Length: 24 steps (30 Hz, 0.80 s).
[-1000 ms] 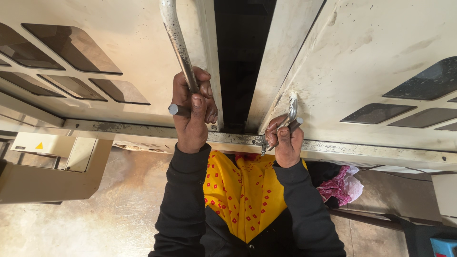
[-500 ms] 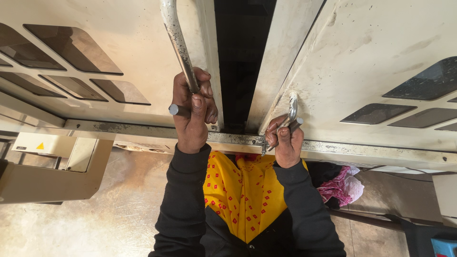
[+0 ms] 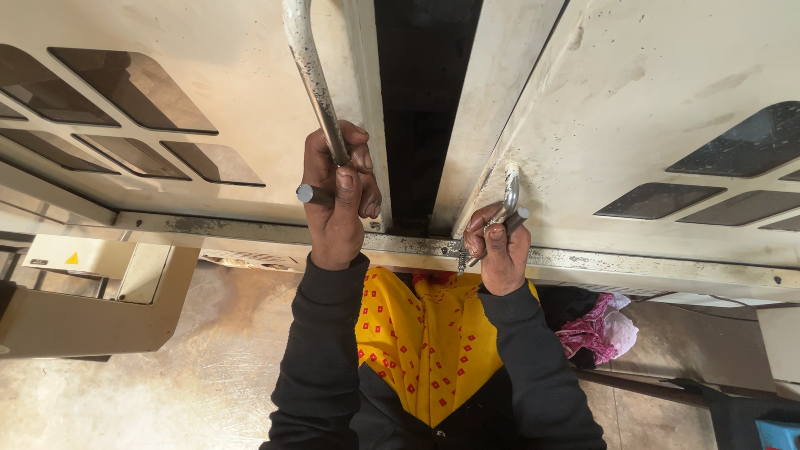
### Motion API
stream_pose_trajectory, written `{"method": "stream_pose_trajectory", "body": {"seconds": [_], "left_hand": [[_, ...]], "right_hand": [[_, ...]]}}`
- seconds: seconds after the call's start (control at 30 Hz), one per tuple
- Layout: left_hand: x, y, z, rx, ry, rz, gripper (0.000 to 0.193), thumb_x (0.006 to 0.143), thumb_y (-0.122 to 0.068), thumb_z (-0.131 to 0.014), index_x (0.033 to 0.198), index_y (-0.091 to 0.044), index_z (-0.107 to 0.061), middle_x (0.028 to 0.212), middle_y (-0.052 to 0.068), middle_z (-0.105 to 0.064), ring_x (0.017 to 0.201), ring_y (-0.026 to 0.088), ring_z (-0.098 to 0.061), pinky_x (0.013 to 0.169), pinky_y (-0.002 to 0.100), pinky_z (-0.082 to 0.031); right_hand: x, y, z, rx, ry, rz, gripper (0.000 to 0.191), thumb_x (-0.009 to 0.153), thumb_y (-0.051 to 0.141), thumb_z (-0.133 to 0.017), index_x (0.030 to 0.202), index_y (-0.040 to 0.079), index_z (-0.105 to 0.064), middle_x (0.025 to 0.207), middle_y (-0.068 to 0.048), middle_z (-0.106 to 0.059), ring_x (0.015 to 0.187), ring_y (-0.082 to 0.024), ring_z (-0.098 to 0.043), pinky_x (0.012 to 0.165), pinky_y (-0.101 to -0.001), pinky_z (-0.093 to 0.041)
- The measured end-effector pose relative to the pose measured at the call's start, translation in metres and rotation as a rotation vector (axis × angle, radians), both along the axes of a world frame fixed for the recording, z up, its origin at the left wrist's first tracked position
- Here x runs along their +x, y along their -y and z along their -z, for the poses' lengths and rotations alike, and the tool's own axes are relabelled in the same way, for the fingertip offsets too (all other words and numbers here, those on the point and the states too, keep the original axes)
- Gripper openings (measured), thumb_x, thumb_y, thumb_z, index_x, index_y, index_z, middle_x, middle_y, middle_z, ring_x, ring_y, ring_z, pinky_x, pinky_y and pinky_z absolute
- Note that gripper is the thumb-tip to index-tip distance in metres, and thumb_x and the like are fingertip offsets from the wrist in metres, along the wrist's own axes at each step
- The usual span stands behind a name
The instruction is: The person sits and repeatedly measures small cylindrical metal rods using a dial indicator mounted on a stand. They open a machine door, place a rod inside briefly, then close the door and continue measuring additional rods one at a time.
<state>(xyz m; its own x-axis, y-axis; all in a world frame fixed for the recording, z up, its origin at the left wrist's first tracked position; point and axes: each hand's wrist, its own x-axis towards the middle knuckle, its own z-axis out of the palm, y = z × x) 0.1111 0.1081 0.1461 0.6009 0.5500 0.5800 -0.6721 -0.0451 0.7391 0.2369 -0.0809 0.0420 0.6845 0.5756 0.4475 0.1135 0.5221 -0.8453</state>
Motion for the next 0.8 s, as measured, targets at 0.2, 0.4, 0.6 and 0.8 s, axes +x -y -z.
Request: {"method": "stream_pose_trajectory", "body": {"seconds": [0.2,0.4,0.6,0.8], "left_hand": [[-0.0006,0.0001,0.0001,-0.001,-0.002,-0.002,0.048,0.111,-0.045,-0.059,0.137,-0.006,-0.048,0.101,0.003,-0.048,0.059,0.001,-0.040,0.051,0.018,-0.041],[0.0007,-0.0008,0.0016,0.013,0.008,-0.005,0.048,0.111,-0.045,-0.059,0.136,-0.006,-0.048,0.104,0.003,-0.048,0.059,0.001,-0.040,0.051,0.018,-0.041],[0.0009,-0.0007,0.0018,0.011,0.007,-0.004,0.048,0.112,-0.046,-0.059,0.137,-0.006,-0.048,0.102,0.003,-0.048,0.059,0.001,-0.040,0.051,0.018,-0.041],[0.0011,-0.0009,0.0015,0.008,0.012,0.002,0.050,0.111,-0.045,-0.060,0.138,-0.005,-0.047,0.103,0.003,-0.050,0.059,0.002,-0.041,0.051,0.018,-0.041]], "right_hand": [[-0.0004,0.0006,-0.0023,-0.002,-0.003,-0.010,0.051,0.103,0.055,-0.061,0.100,0.005,-0.058,0.073,0.000,-0.050,0.065,-0.008,-0.044,0.061,-0.0263,-0.039],[-0.0001,0.0002,-0.0014,-0.001,-0.003,-0.009,0.050,0.103,0.055,-0.061,0.100,0.005,-0.058,0.073,0.000,-0.050,0.065,-0.008,-0.045,0.061,-0.0266,-0.040],[0.0005,-0.0001,0.0002,0.003,-0.004,-0.005,0.050,0.103,0.055,-0.061,0.100,0.005,-0.058,0.073,0.000,-0.051,0.064,-0.008,-0.045,0.061,-0.0269,-0.040],[0.0000,-0.0002,0.0002,0.007,-0.006,-0.007,0.050,0.104,0.055,-0.062,0.100,0.005,-0.058,0.074,0.000,-0.051,0.065,-0.008,-0.045,0.061,-0.0272,-0.039]]}}
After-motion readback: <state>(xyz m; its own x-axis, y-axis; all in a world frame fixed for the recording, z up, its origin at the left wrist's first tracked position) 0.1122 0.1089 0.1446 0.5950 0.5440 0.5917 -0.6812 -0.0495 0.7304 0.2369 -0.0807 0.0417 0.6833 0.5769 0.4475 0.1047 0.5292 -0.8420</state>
